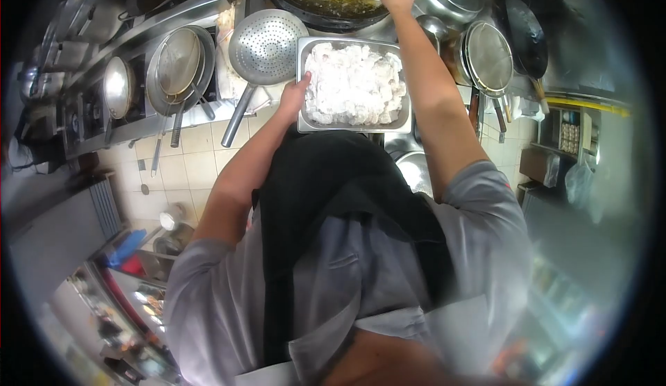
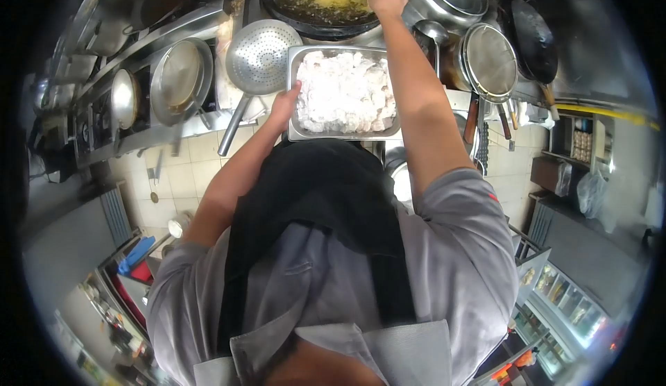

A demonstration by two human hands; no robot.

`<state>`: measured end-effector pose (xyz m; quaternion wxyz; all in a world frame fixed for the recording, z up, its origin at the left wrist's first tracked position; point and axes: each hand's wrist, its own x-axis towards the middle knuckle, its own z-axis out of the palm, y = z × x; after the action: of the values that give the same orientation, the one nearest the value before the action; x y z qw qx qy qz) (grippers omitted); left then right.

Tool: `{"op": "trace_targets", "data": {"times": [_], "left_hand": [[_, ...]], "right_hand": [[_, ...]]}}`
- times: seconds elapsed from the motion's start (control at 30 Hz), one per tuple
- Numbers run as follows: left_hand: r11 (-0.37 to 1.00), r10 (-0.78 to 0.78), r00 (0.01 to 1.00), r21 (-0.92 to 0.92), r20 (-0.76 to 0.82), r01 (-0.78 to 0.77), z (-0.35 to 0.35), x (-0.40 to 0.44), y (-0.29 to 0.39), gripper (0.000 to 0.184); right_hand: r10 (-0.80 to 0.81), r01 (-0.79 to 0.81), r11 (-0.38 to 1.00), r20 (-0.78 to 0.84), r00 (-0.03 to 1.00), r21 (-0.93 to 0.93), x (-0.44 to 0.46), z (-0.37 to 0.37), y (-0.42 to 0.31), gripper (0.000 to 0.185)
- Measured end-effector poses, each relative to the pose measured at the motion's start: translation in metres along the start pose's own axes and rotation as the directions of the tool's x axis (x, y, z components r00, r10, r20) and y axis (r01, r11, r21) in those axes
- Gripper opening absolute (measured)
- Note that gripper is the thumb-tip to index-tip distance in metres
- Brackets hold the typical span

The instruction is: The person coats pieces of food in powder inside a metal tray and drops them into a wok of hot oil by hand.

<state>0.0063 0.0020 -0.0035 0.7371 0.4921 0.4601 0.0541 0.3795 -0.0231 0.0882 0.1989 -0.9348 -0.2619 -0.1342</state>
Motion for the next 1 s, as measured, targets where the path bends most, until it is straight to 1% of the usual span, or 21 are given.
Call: {"op": "trace_targets", "data": {"times": [0.03, 0.07, 0.13, 0.2, 0.23, 0.27, 0.33, 0.4, 0.43, 0.5, 0.53, 0.6, 0.67, 0.73, 0.77, 0.8, 0.83, 0.87, 0.9, 0.93, 1.0], "left_hand": [[1.000, -0.001, 1.000, -0.003, 0.000, 0.001, 0.000, -0.001, 0.002, 0.062], [1.000, -0.002, 1.000, -0.007, 0.000, 0.002, 0.000, -0.003, 0.003, 0.061], [1.000, -0.002, 1.000, -0.014, -0.004, 0.002, 0.002, -0.009, 0.009, 0.060], [1.000, 0.001, 1.000, -0.021, -0.009, -0.001, 0.004, -0.009, 0.008, 0.060], [0.999, 0.013, 1.000, -0.051, -0.002, -0.013, 0.004, -0.007, 0.005, 0.059], [0.997, 0.026, 1.000, -0.079, 0.006, -0.025, 0.003, -0.006, 0.004, 0.059], [1.000, 0.025, 1.000, -0.019, -0.010, -0.025, 0.002, -0.007, 0.009, 0.058], [0.998, 0.028, 1.000, 0.053, -0.012, -0.027, 0.001, -0.009, 0.009, 0.057], [0.998, 0.016, 1.000, 0.064, -0.013, -0.015, 0.000, -0.008, 0.008, 0.056], [0.999, 0.001, 1.000, 0.038, -0.021, 0.000, 0.002, -0.009, 0.009, 0.055], [0.999, 0.014, 1.000, 0.049, -0.007, -0.014, 0.002, -0.009, 0.011, 0.055], [0.996, 0.011, 0.999, 0.088, -0.050, -0.007, 0.002, -0.009, 0.010, 0.055], [0.996, -0.026, 0.999, 0.088, -0.026, 0.029, 0.001, -0.005, 0.009, 0.055], [1.000, 0.000, 1.000, 0.009, -0.004, 0.000, 0.005, -0.016, 0.016, 0.054], [1.000, 0.006, 1.000, -0.021, 0.005, -0.005, 0.006, -0.021, 0.020, 0.052], [1.000, 0.011, 1.000, -0.027, 0.002, -0.011, 0.005, -0.018, 0.021, 0.052], [0.999, 0.014, 1.000, -0.035, 0.014, -0.014, 0.005, -0.017, 0.019, 0.052], [0.999, 0.013, 1.000, -0.042, 0.027, -0.012, 0.004, -0.016, 0.015, 0.052], [0.999, 0.009, 1.000, -0.046, 0.025, -0.007, 0.005, -0.019, 0.016, 0.052], [0.998, 0.014, 1.000, -0.067, 0.025, -0.013, 0.006, -0.020, 0.018, 0.052], [0.996, 0.019, 0.999, -0.083, 0.027, -0.016, 0.006, -0.021, 0.019, 0.053]], "right_hand": [[-0.042, 0.046, 0.999, -0.135, 0.990, 0.026, -0.005, -0.010, -0.001, 0.034], [-0.046, 0.049, 0.999, -0.129, 0.991, 0.024, -0.010, -0.020, 0.000, 0.034], [-0.207, 0.225, 0.953, -0.106, 0.973, 0.205, -0.025, -0.052, -0.007, 0.027], [-0.215, 0.137, 0.946, 0.252, 0.943, 0.295, -0.074, -0.092, -0.037, 0.019], [-0.411, 0.326, 0.897, 0.292, 0.864, 0.298, -0.095, -0.089, -0.044, 0.018], [-0.582, 0.498, 0.811, 0.327, 0.744, 0.308, -0.118, -0.077, -0.049, 0.019], [-0.756, 0.692, 0.646, 0.393, 0.524, 0.320, -0.159, -0.047, -0.061, 0.022], [-0.804, 0.798, 0.555, 0.399, 0.441, 0.237, -0.186, -0.040, -0.078, 0.021], [-0.796, 0.792, 0.568, 0.395, 0.459, 0.225, -0.191, -0.032, -0.081, 0.021], [-0.810, 0.857, 0.508, 0.389, 0.438, 0.093, -0.193, -0.020, -0.084, 0.018], [-0.805, 0.852, 0.517, 0.381, 0.455, 0.076, -0.193, -0.018, -0.084, 0.018], [-0.823, 0.882, 0.470, 0.379, 0.423, 0.036, -0.195, -0.019, -0.085, 0.017], [-0.820, 0.888, 0.458, 0.409, 0.400, 0.049, -0.188, -0.026, -0.083, 0.018], [-0.782, 0.790, 0.594, 0.336, 0.524, 0.152, -0.183, -0.032, -0.080, 0.020], [-0.714, 0.652, 0.699, 0.310, 0.627, 0.293, -0.181, -0.036, -0.077, 0.017], [-0.720, 0.658, 0.694, 0.307, 0.622, 0.292, -0.174, -0.041, -0.075, 0.017], [-0.628, 0.418, 0.758, 0.390, 0.673, 0.500, -0.168, -0.047, -0.072, 0.015], [-0.538, 0.125, 0.753, 0.495, 0.682, 0.646, -0.164, -0.052, -0.067, 0.013], [-0.507, -0.046, 0.591, 0.415, 0.756, 0.805, -0.161, -0.051, -0.066, 0.020], [-0.312, -0.523, 0.419, 0.659, 0.684, 0.742, -0.163, -0.052, -0.062, 0.029], [-0.297, -0.794, 0.086, 0.776, 0.556, 0.602, -0.158, -0.068, -0.057, 0.038]]}}
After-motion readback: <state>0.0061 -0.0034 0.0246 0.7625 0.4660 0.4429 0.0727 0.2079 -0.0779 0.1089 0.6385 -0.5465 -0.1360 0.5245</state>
